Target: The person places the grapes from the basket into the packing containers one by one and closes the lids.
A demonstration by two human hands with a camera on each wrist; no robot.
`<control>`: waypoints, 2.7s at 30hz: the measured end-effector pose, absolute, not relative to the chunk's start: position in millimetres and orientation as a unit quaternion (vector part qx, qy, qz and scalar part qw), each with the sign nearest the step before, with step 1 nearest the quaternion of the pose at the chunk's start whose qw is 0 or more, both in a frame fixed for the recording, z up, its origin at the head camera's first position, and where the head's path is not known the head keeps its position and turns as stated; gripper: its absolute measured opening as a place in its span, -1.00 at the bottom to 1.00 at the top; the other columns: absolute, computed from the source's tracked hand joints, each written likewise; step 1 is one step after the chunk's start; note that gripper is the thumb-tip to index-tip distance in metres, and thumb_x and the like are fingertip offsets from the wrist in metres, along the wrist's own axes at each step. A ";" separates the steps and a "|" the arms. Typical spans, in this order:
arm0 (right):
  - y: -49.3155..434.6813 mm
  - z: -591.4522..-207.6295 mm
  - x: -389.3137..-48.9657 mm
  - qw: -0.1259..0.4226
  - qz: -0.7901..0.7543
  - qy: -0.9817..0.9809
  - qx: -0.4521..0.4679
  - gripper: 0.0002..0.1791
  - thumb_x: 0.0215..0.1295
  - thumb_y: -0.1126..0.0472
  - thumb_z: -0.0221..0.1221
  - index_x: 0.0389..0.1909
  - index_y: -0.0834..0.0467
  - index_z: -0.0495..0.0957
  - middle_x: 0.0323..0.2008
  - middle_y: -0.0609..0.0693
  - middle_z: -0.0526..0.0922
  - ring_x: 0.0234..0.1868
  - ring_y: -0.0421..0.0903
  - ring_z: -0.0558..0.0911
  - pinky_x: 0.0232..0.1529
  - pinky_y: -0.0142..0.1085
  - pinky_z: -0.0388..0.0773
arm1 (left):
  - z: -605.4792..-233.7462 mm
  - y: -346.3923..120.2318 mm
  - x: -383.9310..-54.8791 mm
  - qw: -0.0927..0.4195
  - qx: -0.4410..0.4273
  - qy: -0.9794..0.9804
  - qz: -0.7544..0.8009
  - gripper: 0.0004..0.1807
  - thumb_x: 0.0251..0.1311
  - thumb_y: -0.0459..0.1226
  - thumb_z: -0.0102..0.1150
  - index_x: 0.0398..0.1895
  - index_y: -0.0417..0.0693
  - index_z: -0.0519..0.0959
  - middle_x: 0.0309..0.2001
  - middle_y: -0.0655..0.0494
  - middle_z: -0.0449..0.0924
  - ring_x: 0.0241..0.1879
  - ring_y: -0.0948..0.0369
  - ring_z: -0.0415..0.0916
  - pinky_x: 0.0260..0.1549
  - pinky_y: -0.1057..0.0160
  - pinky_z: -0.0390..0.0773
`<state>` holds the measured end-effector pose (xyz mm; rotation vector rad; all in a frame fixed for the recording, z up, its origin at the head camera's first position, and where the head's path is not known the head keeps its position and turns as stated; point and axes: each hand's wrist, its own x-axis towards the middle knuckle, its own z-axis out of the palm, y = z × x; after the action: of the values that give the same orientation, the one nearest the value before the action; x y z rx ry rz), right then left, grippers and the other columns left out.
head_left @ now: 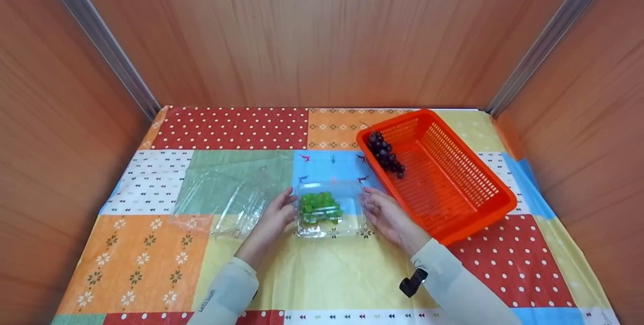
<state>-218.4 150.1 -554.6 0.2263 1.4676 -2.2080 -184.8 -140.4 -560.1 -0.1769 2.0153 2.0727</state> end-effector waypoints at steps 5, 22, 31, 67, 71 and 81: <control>153.7 -559.9 -213.1 0.248 -0.775 0.576 0.072 -0.25 0.30 0.52 -0.08 0.53 0.15 0.11 0.48 0.25 0.14 0.32 0.19 0.32 0.13 -0.16 0.40 | -564.5 -139.9 -176.6 0.124 -0.050 0.718 0.683 -0.18 0.18 -0.49 0.07 0.54 -0.26 0.04 0.46 -0.27 0.17 0.40 -0.20 0.22 0.28 -0.04 0.39; 162.5 -559.9 -208.5 0.337 -0.655 0.675 0.035 -0.03 0.28 0.38 0.04 0.56 -0.40 -0.09 -0.25 0.22 0.49 -0.48 0.03 0.59 -0.25 -0.09 0.69 | -556.1 -145.2 -163.3 0.190 0.007 0.794 0.577 -0.02 0.27 -0.33 0.13 0.62 0.13 -0.22 -0.46 -0.01 0.42 -0.53 0.10 0.41 -0.48 0.19 0.48; 165.7 -555.6 -208.2 0.355 -0.651 0.671 0.016 0.08 0.25 0.40 0.21 0.57 -0.34 -0.16 -0.25 0.32 0.69 -0.26 0.22 0.74 -0.07 0.00 0.63 | -555.9 -144.1 -164.0 0.200 -0.020 0.782 0.590 -0.06 0.28 -0.36 0.07 0.62 0.21 -0.18 -0.45 -0.09 0.51 -0.42 -0.08 0.54 -0.34 0.07 0.58; 152.1 -536.7 -181.2 0.178 -0.564 0.806 0.010 -0.37 0.41 0.31 0.07 0.45 0.23 0.14 -0.32 0.30 0.67 -0.32 0.21 0.71 -0.19 -0.04 0.70 | -521.3 -165.9 -116.7 0.152 -0.110 0.751 0.634 -0.53 0.48 0.05 -0.04 -0.07 -0.22 0.54 -0.20 -0.08 0.70 -0.25 0.06 0.63 -0.31 0.15 0.59; 153.5 -525.1 -179.7 0.135 -0.558 0.819 -0.001 -0.51 0.40 0.33 0.11 0.32 0.27 0.32 -0.38 0.27 0.68 -0.35 0.20 0.72 -0.22 -0.04 0.71 | -515.8 -187.5 -106.8 0.133 -0.166 0.726 0.654 -0.42 0.50 0.12 -0.15 -0.18 -0.23 0.60 -0.29 -0.04 0.73 -0.39 0.14 0.64 -0.52 0.30 0.47; 183.3 -488.0 -213.7 0.146 -0.679 0.719 0.012 -0.75 0.47 0.29 0.01 -0.09 0.37 0.59 -0.31 0.24 0.70 -0.34 0.06 0.72 -0.21 -0.17 0.71 | -527.8 -223.8 -91.0 0.090 -0.247 0.685 0.679 -0.30 0.51 0.19 -0.30 -0.25 -0.23 0.61 -0.35 -0.06 0.74 -0.45 0.16 0.66 -0.65 0.36 0.39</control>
<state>-213.7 183.3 -488.0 0.0332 2.0707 -1.9563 -91.0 -223.8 -527.8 -0.7342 2.0381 2.0198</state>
